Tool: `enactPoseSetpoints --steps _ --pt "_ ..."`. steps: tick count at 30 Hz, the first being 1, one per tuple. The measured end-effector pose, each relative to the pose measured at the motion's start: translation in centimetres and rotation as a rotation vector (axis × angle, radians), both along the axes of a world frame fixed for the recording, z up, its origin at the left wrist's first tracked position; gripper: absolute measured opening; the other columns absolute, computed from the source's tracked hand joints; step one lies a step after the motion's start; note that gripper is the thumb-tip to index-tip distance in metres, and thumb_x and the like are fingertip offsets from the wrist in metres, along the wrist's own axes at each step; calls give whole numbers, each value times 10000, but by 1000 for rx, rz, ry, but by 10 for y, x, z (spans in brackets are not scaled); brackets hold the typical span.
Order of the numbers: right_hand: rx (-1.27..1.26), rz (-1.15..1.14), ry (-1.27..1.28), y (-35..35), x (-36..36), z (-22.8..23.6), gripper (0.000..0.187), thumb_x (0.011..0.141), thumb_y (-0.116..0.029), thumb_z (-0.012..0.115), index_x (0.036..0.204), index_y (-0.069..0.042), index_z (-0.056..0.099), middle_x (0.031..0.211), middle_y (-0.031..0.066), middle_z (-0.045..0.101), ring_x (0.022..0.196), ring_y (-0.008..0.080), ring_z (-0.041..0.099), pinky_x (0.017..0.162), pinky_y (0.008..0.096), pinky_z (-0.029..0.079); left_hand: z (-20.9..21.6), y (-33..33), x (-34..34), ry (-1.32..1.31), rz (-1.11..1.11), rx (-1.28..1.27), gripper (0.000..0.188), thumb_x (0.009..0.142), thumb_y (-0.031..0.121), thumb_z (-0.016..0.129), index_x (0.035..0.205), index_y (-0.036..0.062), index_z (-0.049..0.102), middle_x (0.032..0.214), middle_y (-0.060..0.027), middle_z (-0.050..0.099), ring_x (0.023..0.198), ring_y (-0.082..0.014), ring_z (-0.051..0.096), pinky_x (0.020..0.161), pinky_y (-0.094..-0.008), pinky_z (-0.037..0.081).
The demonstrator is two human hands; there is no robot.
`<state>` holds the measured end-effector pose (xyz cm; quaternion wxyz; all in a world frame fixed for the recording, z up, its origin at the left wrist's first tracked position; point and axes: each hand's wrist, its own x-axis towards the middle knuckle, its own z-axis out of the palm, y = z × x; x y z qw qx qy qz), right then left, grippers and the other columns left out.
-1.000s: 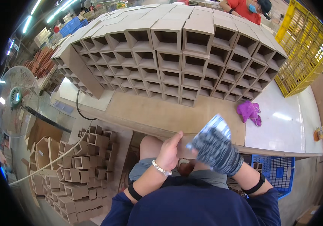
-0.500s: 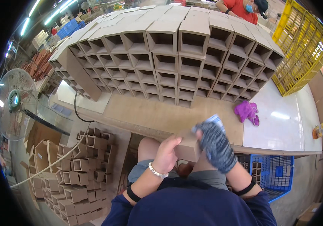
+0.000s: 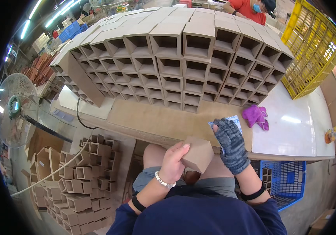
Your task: Polishing or sanding small wooden square-shaped frames or blocks using a sanding pad or abrasive sheet.
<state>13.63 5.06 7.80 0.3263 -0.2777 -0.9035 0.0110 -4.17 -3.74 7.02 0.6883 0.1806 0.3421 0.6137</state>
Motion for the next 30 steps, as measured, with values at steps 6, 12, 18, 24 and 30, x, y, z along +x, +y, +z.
enactPoseSetpoints --steps 6,12,18,24,30 --pt "-41 233 -103 -36 -21 24 321 750 -117 532 1057 -23 532 1065 180 539 989 342 520 867 459 399 -16 4 -11 2 -21 33 253 869 167 518 1047 -12 533 966 -54 606 880 -113 567 789 -251 430" --pt "-10 31 1 -6 -6 9 328 779 -103 511 1099 -31 519 1088 139 546 1030 299 514 919 431 376 -8 2 0 49 50 4 231 866 164 519 1024 -3 543 942 -44 613 828 -104 575 750 -237 439" --pt "-180 220 -162 -28 -18 15 382 765 -99 518 1144 -50 502 1100 145 544 1039 310 510 951 442 347 -11 4 -7 101 22 78 209 869 144 504 1008 -6 546 941 -50 614 834 -102 573 756 -228 433" --pt "-93 151 13 -13 -4 12 454 753 -91 531 1200 -64 459 1143 146 514 1038 326 507 927 479 362 -12 2 -2 231 63 103 213 873 143 491 1018 -6 537 946 -55 614 835 -99 573 739 -224 434" --pt "-101 185 -52 -14 -14 8 466 738 -75 526 1198 -69 457 1136 144 519 1089 307 477 941 432 359 -18 6 -11 -38 -94 72 261 885 185 470 1057 -2 529 1026 -79 592 943 -146 560 823 -273 421"
